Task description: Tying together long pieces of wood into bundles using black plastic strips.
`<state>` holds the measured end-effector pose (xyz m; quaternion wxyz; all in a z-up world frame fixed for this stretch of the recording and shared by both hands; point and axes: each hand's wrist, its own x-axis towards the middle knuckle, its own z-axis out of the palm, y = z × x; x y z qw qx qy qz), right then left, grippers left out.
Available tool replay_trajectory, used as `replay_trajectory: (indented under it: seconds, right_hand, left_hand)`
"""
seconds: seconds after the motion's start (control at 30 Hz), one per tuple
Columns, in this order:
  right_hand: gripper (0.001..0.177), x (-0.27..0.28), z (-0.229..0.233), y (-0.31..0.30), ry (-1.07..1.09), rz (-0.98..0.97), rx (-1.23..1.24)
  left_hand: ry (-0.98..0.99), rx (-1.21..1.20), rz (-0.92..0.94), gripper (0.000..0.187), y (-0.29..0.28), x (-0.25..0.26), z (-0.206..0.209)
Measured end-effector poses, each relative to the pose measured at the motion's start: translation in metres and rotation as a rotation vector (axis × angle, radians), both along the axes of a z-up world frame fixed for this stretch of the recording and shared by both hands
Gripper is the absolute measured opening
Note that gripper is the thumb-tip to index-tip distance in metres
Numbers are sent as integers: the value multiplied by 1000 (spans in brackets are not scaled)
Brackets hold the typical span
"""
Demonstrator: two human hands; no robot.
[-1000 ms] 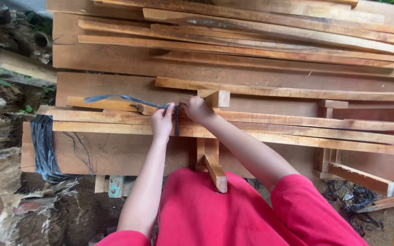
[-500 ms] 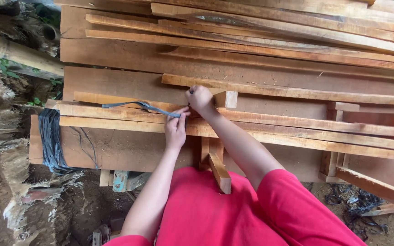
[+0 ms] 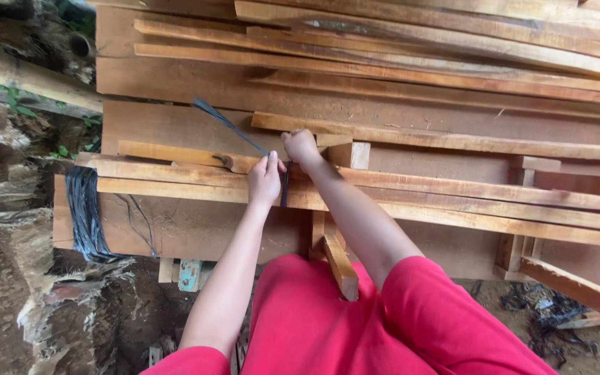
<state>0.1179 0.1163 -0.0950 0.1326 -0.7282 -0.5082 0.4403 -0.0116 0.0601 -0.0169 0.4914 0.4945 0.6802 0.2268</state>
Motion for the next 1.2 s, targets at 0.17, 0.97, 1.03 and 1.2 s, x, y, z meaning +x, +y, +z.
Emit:
replay_trajectory:
  seconds: [0.17, 0.97, 1.03, 1.2]
  right_hand:
    - [40, -3, -53, 5, -61, 63, -89]
    - [43, -2, -25, 10, 229, -220, -235]
    - [42, -3, -42, 5, 204, -192, -234]
    - [31, -2, -46, 3, 236, -240, -226]
  left_hand:
    - [84, 77, -101, 53, 10, 18, 11]
    - [494, 713, -506, 22, -20, -27, -38]
    - [395, 673, -502, 23, -11, -17, -43]
    - [296, 250, -144, 38, 2, 8, -57]
